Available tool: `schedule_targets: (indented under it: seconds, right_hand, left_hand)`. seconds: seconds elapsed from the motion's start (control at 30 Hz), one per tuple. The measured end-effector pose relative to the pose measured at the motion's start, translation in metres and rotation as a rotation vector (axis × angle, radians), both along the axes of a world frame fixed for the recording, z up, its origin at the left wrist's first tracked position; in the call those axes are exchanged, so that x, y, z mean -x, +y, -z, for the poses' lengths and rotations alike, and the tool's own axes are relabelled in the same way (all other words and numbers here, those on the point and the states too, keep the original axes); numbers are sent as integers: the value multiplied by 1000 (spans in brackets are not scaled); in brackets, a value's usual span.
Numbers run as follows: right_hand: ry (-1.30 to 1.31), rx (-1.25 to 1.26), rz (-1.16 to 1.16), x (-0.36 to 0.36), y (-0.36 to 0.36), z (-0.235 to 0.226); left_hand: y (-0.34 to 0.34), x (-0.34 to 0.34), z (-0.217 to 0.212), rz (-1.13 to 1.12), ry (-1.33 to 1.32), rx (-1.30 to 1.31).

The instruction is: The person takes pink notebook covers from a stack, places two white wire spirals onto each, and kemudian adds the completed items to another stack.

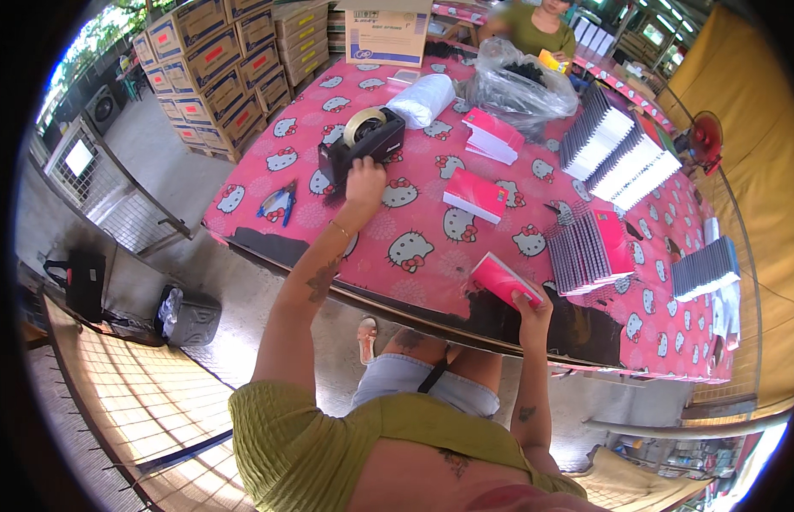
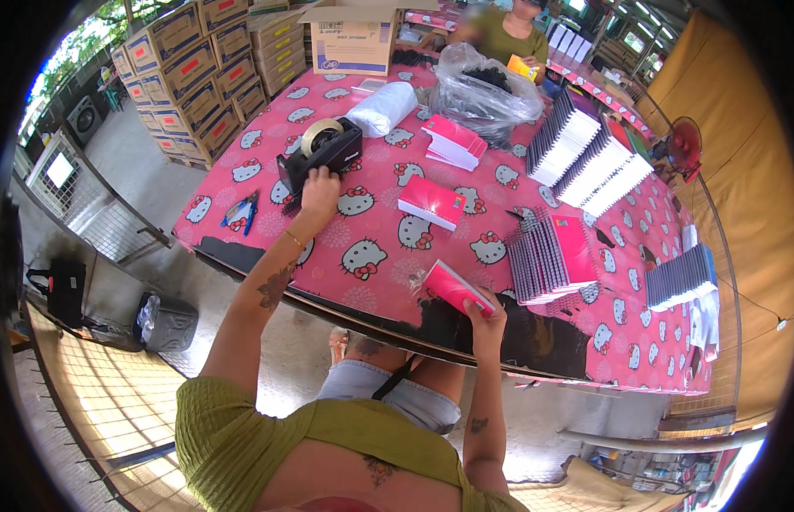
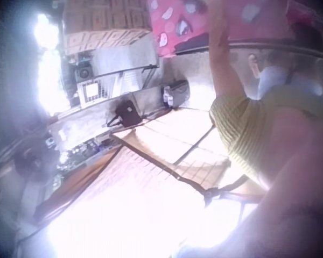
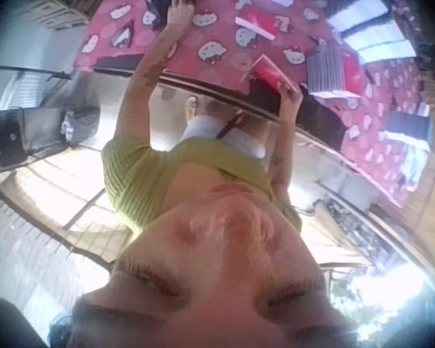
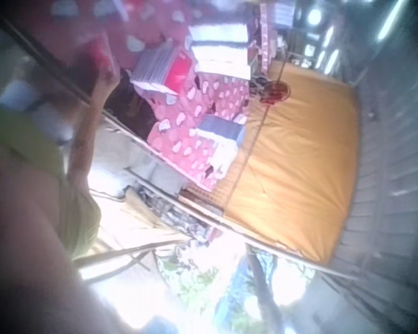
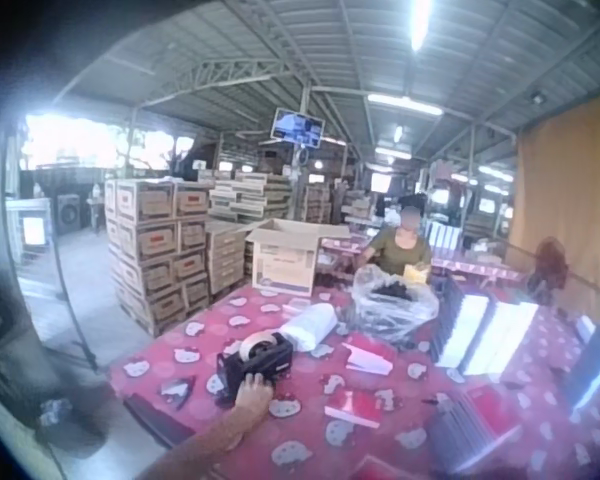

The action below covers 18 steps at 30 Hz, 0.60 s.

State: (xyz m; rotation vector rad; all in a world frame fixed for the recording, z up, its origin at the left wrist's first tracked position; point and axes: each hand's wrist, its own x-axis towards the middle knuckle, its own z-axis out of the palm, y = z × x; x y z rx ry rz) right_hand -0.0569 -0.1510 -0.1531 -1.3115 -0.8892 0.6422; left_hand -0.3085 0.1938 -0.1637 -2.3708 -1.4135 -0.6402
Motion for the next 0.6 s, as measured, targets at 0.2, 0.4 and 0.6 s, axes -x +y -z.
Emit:
schedule_targets:
  seconds: [0.2,0.4,0.6]
  right_hand:
    - [3,19,-32,3,4,10]
    - [-50,30,12,1,6,11]
    - [15,22,-49,1,7,17]
  left_hand:
    - [-25,-6,17,295,-154,-184]
    - [-47,-20,-6,336,-271,-159]
    - [-128,-36,-39,747,-519,365]
